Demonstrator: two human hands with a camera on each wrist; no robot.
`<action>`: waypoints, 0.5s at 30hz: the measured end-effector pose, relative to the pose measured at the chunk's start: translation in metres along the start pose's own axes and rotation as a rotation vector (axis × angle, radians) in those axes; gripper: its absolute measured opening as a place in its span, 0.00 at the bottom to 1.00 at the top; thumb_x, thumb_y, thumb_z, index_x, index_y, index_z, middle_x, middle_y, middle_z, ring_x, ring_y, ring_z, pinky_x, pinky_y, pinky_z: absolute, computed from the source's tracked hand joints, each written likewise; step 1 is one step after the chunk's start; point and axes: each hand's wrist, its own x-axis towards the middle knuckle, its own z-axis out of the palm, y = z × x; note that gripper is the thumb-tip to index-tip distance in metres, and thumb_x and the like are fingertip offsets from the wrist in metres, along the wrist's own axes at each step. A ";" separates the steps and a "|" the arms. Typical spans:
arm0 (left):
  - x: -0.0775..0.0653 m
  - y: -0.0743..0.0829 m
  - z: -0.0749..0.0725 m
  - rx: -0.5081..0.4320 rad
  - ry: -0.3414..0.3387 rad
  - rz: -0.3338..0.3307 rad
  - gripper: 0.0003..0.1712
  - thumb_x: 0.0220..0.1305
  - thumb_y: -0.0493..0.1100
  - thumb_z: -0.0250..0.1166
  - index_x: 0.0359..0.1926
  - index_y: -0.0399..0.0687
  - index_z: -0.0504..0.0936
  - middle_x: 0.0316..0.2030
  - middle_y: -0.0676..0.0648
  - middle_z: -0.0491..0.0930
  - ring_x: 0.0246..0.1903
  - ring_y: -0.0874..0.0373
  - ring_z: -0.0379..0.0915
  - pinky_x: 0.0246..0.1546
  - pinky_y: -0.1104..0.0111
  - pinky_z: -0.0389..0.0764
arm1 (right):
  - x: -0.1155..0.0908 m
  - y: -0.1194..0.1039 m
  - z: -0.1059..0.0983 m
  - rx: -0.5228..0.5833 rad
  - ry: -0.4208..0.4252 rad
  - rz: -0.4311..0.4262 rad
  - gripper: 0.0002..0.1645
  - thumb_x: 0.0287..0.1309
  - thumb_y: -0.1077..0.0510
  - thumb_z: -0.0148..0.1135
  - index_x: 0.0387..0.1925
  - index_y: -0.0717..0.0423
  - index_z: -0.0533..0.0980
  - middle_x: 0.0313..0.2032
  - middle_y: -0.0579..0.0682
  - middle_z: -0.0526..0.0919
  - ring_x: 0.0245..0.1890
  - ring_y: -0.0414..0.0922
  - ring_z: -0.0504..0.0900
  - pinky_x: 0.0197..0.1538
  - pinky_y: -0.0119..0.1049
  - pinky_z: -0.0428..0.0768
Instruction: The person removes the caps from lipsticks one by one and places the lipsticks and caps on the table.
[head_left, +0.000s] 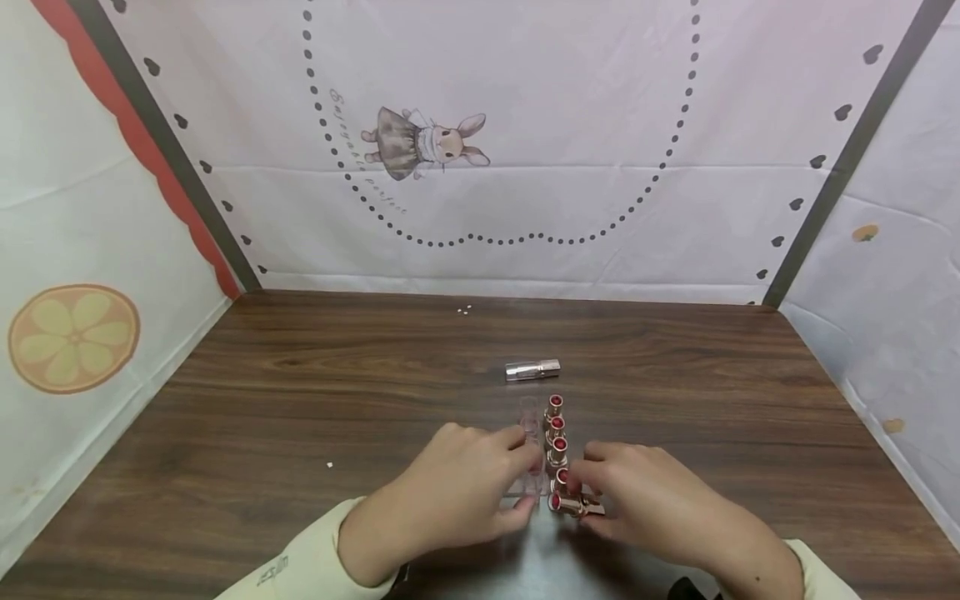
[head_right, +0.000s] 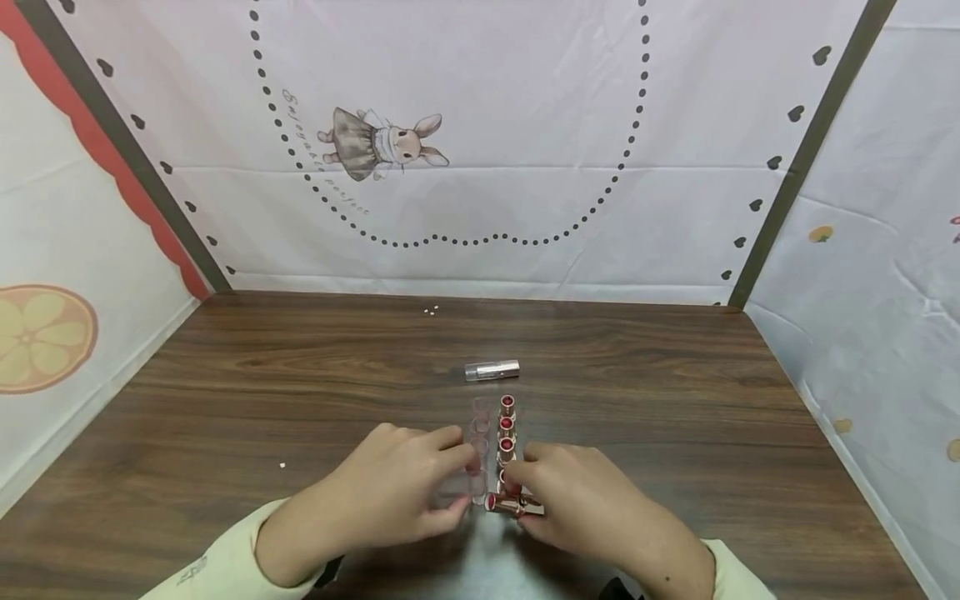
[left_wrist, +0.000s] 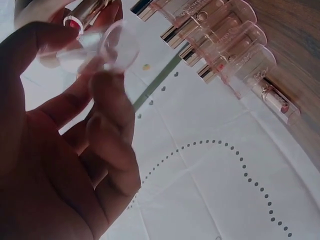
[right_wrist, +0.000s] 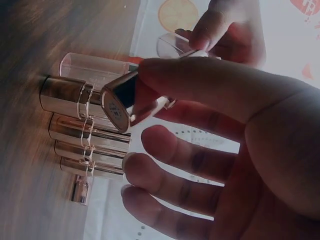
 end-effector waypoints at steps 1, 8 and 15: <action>0.000 0.000 0.000 0.000 -0.009 0.007 0.13 0.54 0.59 0.68 0.34 0.59 0.80 0.26 0.60 0.75 0.14 0.67 0.61 0.13 0.73 0.55 | 0.000 0.000 0.001 0.008 -0.008 -0.004 0.14 0.47 0.52 0.77 0.32 0.34 0.78 0.28 0.32 0.73 0.23 0.27 0.66 0.26 0.27 0.67; 0.000 0.002 -0.002 -0.007 -0.044 0.035 0.14 0.52 0.59 0.70 0.36 0.60 0.81 0.25 0.63 0.77 0.15 0.67 0.65 0.14 0.72 0.56 | 0.002 0.000 0.007 0.007 -0.044 -0.037 0.14 0.48 0.53 0.77 0.31 0.35 0.78 0.27 0.31 0.75 0.23 0.27 0.67 0.26 0.29 0.68; -0.002 0.003 -0.001 -0.036 -0.052 0.037 0.14 0.51 0.56 0.72 0.35 0.60 0.78 0.21 0.65 0.73 0.13 0.67 0.59 0.14 0.72 0.55 | 0.003 -0.002 0.016 -0.025 -0.032 -0.048 0.15 0.44 0.54 0.77 0.27 0.38 0.75 0.22 0.32 0.71 0.20 0.29 0.64 0.24 0.28 0.65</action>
